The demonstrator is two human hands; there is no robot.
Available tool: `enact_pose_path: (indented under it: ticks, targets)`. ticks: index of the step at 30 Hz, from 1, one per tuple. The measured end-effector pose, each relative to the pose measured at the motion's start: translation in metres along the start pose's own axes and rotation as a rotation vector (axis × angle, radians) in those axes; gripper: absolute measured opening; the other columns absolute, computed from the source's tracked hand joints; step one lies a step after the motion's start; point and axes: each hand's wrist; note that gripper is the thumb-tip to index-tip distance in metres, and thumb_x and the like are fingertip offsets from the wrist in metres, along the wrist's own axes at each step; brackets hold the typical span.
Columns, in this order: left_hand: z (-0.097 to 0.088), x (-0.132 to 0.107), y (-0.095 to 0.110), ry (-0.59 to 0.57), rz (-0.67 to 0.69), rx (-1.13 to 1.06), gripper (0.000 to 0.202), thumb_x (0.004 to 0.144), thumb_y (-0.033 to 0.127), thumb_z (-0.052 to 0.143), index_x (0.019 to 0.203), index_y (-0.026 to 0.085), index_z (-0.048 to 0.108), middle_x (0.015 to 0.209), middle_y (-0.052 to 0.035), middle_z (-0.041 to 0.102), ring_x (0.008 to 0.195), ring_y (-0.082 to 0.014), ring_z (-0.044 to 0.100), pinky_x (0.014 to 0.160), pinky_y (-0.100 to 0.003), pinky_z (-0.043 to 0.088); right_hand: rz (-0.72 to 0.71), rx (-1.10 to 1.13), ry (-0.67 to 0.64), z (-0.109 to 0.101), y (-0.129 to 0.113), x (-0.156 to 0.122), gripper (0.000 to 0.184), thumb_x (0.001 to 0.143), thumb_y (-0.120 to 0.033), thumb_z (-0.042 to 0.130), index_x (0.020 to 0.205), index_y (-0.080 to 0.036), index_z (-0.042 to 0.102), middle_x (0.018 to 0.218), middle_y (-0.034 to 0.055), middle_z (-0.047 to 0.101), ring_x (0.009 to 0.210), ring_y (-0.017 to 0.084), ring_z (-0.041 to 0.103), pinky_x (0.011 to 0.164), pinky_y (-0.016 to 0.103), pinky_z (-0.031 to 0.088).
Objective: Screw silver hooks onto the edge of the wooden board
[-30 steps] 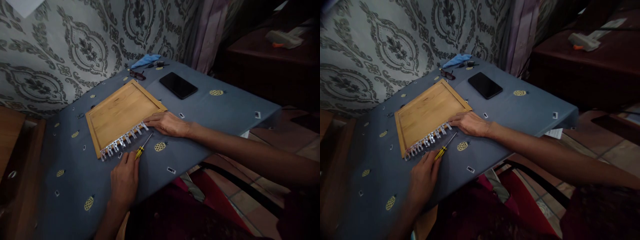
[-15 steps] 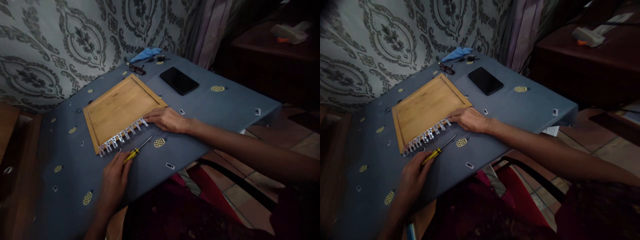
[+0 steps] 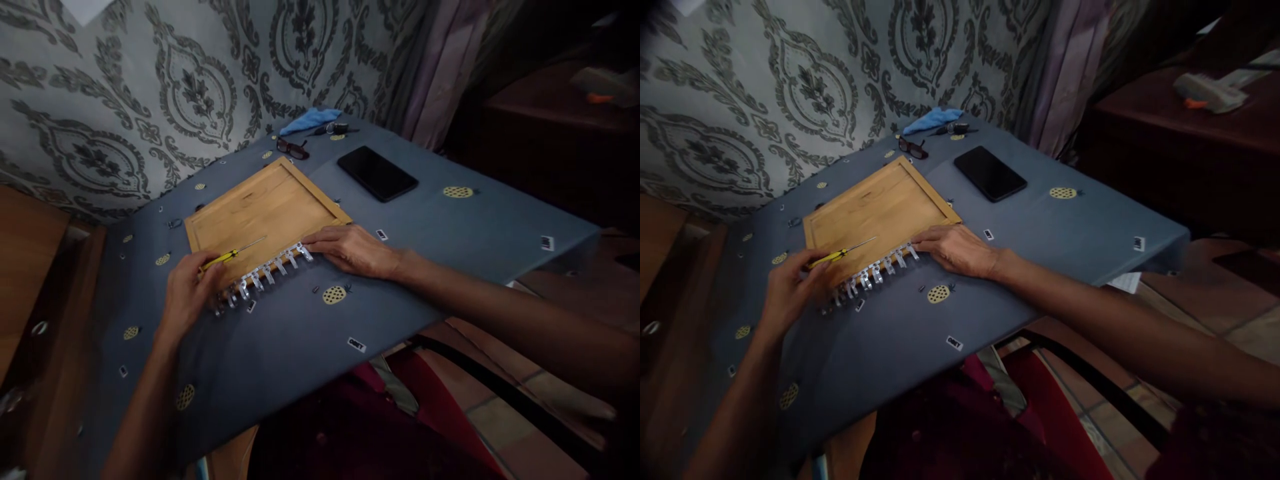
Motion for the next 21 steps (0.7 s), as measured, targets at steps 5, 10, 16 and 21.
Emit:
enact_pose_path:
  ticks: [5, 10, 16, 21]
  targets:
    - [0.014, 0.034, -0.028, -0.039, 0.056, 0.034, 0.027, 0.089, 0.039, 0.054, 0.098, 0.021, 0.072, 0.097, -0.0069, 0.075, 0.093, -0.0244, 0.062, 0.084, -0.036, 0.049, -0.038, 0.004, 0.025, -0.001, 0.000, 0.000, 0.036, 0.098, -0.011, 0.041, 0.119, -0.014, 0.070, 0.125, 0.0127, 0.074, 0.113, 0.022, 0.071, 0.092, 0.037, 0.059]
    - [0.017, 0.028, -0.027, 0.008, 0.068, 0.074, 0.024, 0.092, 0.038, 0.055, 0.099, 0.021, 0.070, 0.100, -0.0090, 0.074, 0.099, -0.0275, 0.060, 0.093, -0.041, 0.046, -0.042, -0.007, 0.034, -0.001, 0.000, 0.000, 0.034, 0.099, -0.012, 0.042, 0.119, -0.012, 0.070, 0.124, 0.0147, 0.074, 0.112, 0.023, 0.072, 0.092, 0.037, 0.060]
    - [0.026, 0.010, 0.041, 0.032, 0.260, 0.001, 0.022, 0.100, 0.035, 0.052, 0.113, 0.021, 0.065, 0.111, -0.0076, 0.072, 0.109, -0.0254, 0.059, 0.097, -0.040, 0.046, -0.003, -0.002, -0.002, -0.001, 0.000, 0.000, 0.035, 0.098, -0.011, 0.046, 0.123, -0.017, 0.069, 0.126, 0.0115, 0.074, 0.114, 0.021, 0.071, 0.094, 0.038, 0.059]
    - [0.051, 0.012, 0.087, -0.174, 0.318, 0.012, 0.044, 0.091, 0.035, 0.071, 0.129, 0.020, 0.055, 0.126, -0.0097, 0.067, 0.124, -0.0283, 0.056, 0.104, -0.045, 0.044, 0.007, -0.005, -0.017, -0.002, -0.002, 0.000, 0.036, 0.099, -0.012, 0.045, 0.124, -0.017, 0.070, 0.126, 0.0120, 0.073, 0.114, 0.023, 0.071, 0.094, 0.040, 0.059]
Point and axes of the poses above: each hand's wrist, its own x-axis towards the middle knuckle, its own z-axis out of the palm, y = z × x
